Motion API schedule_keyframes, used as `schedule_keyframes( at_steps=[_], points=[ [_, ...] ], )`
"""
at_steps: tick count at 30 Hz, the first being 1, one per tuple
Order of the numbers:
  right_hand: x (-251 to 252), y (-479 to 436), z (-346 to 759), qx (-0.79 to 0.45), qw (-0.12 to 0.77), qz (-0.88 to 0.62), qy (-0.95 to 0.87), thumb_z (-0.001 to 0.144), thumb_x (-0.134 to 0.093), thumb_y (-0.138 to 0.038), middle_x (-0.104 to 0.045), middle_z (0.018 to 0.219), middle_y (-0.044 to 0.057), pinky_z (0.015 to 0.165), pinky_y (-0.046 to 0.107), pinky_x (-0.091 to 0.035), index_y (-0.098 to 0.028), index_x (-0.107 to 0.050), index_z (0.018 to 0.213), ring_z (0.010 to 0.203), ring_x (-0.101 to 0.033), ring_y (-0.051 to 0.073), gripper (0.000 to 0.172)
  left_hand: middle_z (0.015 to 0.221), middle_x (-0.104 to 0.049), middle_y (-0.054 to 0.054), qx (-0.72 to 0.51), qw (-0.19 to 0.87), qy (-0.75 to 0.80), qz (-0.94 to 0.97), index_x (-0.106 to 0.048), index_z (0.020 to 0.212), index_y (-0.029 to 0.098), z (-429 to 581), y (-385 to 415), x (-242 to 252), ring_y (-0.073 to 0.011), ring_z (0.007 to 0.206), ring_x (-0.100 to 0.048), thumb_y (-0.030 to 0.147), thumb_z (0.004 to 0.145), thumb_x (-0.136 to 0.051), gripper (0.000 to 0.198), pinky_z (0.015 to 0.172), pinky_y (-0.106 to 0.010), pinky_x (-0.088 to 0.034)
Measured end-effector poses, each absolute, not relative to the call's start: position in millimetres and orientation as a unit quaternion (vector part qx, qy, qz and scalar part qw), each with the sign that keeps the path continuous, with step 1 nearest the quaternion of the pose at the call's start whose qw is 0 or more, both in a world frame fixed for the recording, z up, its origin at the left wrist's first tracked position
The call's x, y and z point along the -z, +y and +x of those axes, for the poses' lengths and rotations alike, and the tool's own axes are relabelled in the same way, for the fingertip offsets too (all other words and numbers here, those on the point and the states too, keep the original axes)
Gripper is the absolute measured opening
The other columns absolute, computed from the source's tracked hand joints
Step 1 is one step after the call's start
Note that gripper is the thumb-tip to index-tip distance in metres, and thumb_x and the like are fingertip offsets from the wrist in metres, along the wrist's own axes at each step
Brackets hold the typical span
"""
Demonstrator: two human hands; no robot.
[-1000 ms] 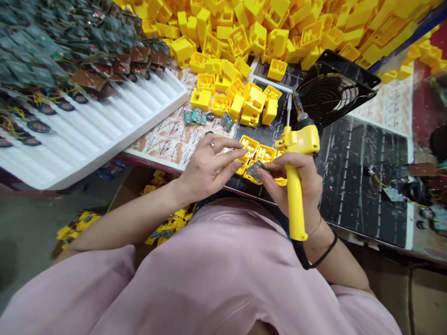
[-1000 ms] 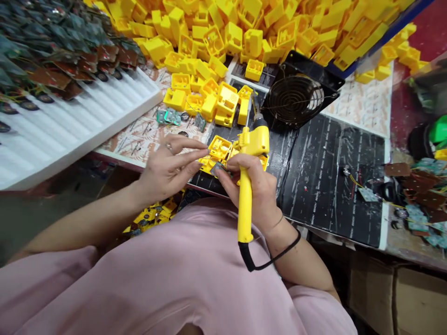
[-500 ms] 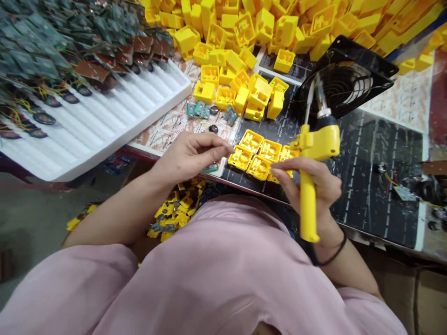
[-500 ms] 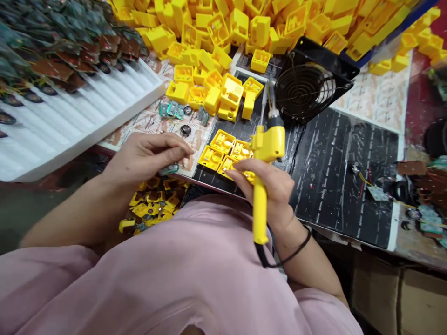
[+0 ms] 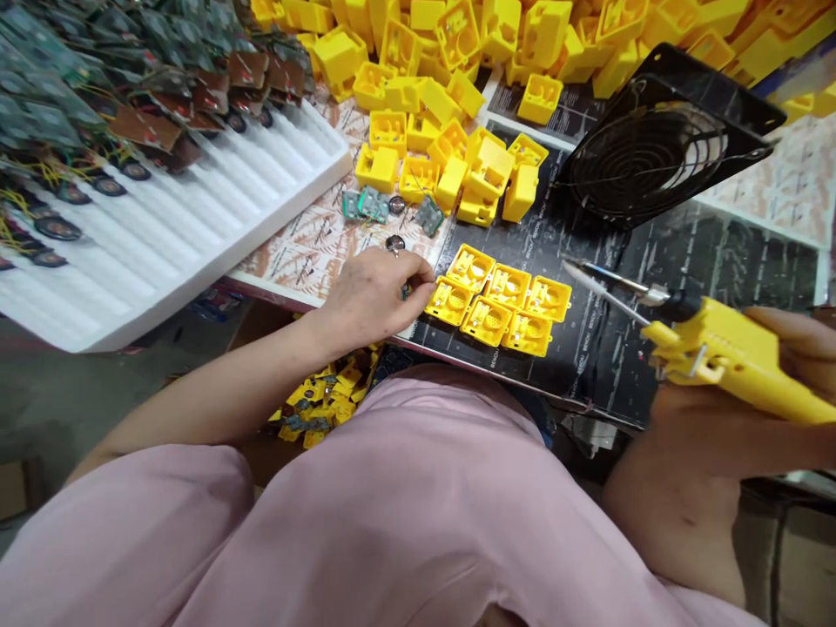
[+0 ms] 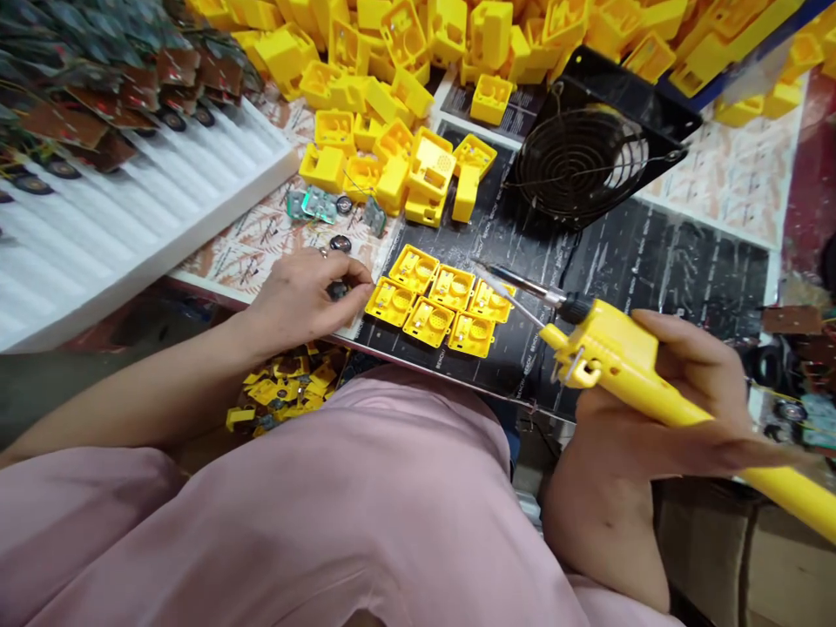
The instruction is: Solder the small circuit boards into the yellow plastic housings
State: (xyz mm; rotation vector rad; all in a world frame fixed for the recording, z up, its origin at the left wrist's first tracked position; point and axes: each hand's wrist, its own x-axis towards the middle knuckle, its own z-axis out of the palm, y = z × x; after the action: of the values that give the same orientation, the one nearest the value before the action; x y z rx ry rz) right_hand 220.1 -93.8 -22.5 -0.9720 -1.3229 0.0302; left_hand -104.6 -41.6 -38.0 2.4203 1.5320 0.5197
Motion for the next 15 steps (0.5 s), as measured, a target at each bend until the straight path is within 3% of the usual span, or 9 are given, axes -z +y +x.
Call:
schedule_keyframes(
  at_steps=[2,4,6,8,11,15],
  points=[
    [28,-90,216,-0.034,0.686,-0.435,-0.582,0.112,-0.06,-0.063,-0.08,0.088,0.003,0.061,0.029,-0.058,-0.024,-0.09,0.109,0.074,-0.073,0.016,0.049,0.082,-0.081,-0.007,-0.172,0.093,0.515,0.835,-0.083,0.097,0.019,-102,-40,40,-0.024,0.078,-0.074,0.028,0.096,-0.058,0.027,0.077,-0.035,-0.055],
    [32,-93,211,-0.089,0.629,-0.433,-0.639,0.107,-0.074,-0.047,-0.084,0.097,0.003,0.059,0.028,-0.06,-0.026,-0.086,0.125,0.075,-0.076,0.017,0.03,0.077,-0.078,-0.006,-0.166,0.078,0.51,0.841,-0.082,0.095,0.019,-101,-40,41,-0.0239,0.074,-0.073,0.025,0.096,-0.058,0.025,0.076,-0.036,-0.054],
    [31,-100,204,-0.123,0.573,-0.421,-0.692,0.098,-0.085,-0.032,-0.085,0.109,0.004,0.062,0.029,-0.064,-0.029,-0.079,0.14,0.081,-0.08,0.02,0.042,0.075,-0.077,-0.006,-0.16,0.067,0.502,0.847,-0.082,0.093,0.02,-100,-40,41,-0.0235,0.072,-0.072,0.024,0.096,-0.058,0.024,0.076,-0.036,-0.054],
    [28,-105,199,-0.143,0.535,-0.4,-0.731,0.092,-0.09,-0.023,-0.085,0.105,0.002,0.06,0.029,-0.065,-0.031,-0.076,0.143,0.078,-0.08,0.02,0.054,0.076,-0.078,-0.006,-0.15,0.057,0.493,0.855,-0.081,0.092,0.02,-100,-40,38,-0.0233,0.071,-0.072,0.023,0.095,-0.057,0.025,0.076,-0.036,-0.054],
    [23,-105,193,-0.145,0.5,-0.372,-0.768,0.087,-0.093,-0.018,-0.082,0.086,-0.001,0.055,0.026,-0.064,-0.026,-0.077,0.129,0.065,-0.077,0.018,0.045,0.074,-0.078,-0.005,-0.128,0.049,0.487,0.863,-0.081,0.092,0.02,-100,-39,33,-0.0232,0.071,-0.071,0.023,0.095,-0.056,0.026,0.076,-0.036,-0.053],
    [20,-101,186,-0.138,0.474,-0.382,-0.781,0.087,-0.094,-0.019,-0.078,0.08,-0.003,0.051,0.023,-0.061,-0.023,-0.07,0.1,0.064,-0.077,0.017,0.028,0.072,-0.076,-0.004,-0.095,0.053,0.49,0.865,-0.08,0.092,0.021,-99,-37,28,-0.0228,0.072,-0.071,0.025,0.096,-0.054,0.027,0.079,-0.035,-0.053]
  ],
)
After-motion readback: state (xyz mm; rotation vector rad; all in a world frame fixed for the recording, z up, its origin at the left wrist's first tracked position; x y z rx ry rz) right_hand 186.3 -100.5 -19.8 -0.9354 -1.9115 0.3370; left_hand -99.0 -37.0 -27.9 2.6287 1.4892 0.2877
